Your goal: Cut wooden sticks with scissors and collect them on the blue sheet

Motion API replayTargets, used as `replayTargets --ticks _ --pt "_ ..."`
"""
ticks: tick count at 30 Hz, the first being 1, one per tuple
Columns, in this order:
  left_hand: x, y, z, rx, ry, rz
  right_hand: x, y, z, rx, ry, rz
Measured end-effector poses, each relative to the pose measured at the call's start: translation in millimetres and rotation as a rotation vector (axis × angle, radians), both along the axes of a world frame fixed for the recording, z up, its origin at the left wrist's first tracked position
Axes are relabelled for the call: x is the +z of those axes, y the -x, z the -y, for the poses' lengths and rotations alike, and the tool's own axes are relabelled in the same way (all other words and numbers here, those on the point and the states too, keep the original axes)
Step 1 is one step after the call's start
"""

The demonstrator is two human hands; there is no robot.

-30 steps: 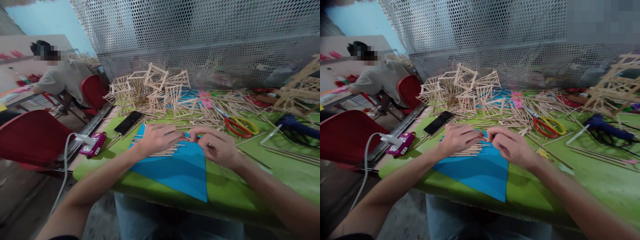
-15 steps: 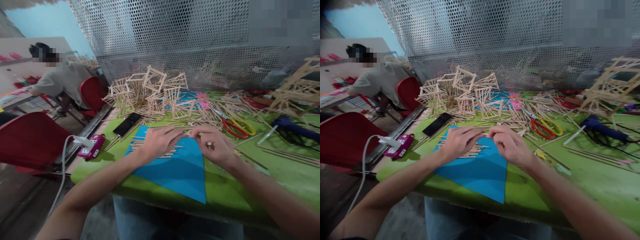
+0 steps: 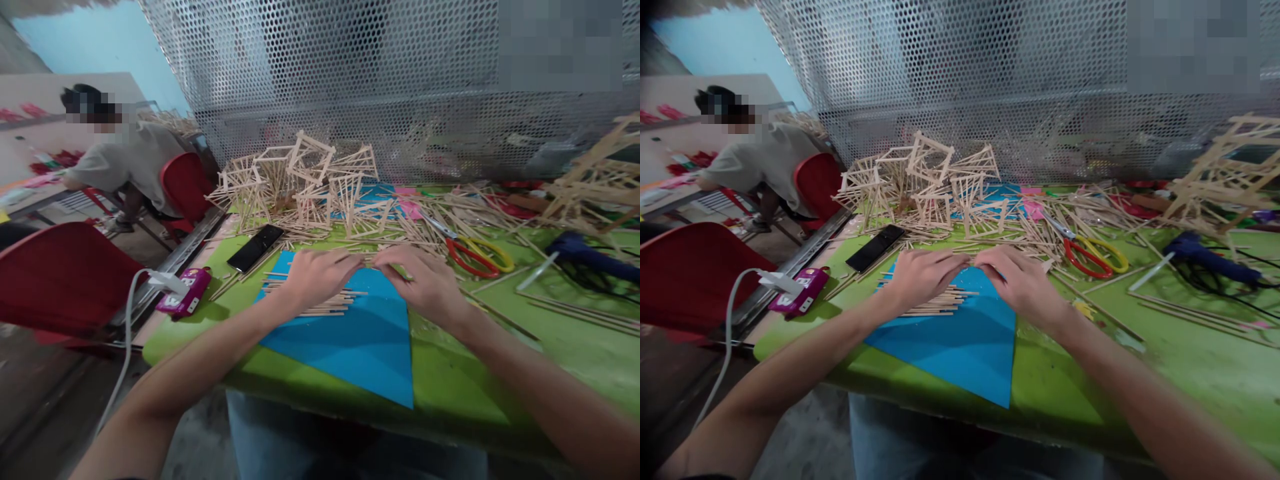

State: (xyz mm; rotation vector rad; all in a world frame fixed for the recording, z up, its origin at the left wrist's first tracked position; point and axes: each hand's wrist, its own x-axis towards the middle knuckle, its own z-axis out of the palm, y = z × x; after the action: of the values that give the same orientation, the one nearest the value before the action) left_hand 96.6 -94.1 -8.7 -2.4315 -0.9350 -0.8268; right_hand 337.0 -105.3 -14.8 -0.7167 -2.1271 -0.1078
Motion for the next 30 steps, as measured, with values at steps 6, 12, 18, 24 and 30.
replayTargets --ticks 6,12,18,24,30 --pt "-0.5 -1 -1 0.034 0.037 -0.130 -7.2 0 -10 0.041 0.069 0.195" --pt "1.3 -1 -1 0.034 0.095 -0.186 -14.9 -3 -15 0.060 0.089 0.251" --pt "4.1 0 0 0.056 0.158 -0.181 -15.2 -4 -15 0.050 0.109 0.261" --pt "5.1 -1 2 -0.017 0.305 -0.017 -7.1 -2 -8 0.056 0.105 0.173" --pt "5.0 -3 2 -0.157 0.496 0.176 -4.6 -3 -2 0.064 0.047 0.029"
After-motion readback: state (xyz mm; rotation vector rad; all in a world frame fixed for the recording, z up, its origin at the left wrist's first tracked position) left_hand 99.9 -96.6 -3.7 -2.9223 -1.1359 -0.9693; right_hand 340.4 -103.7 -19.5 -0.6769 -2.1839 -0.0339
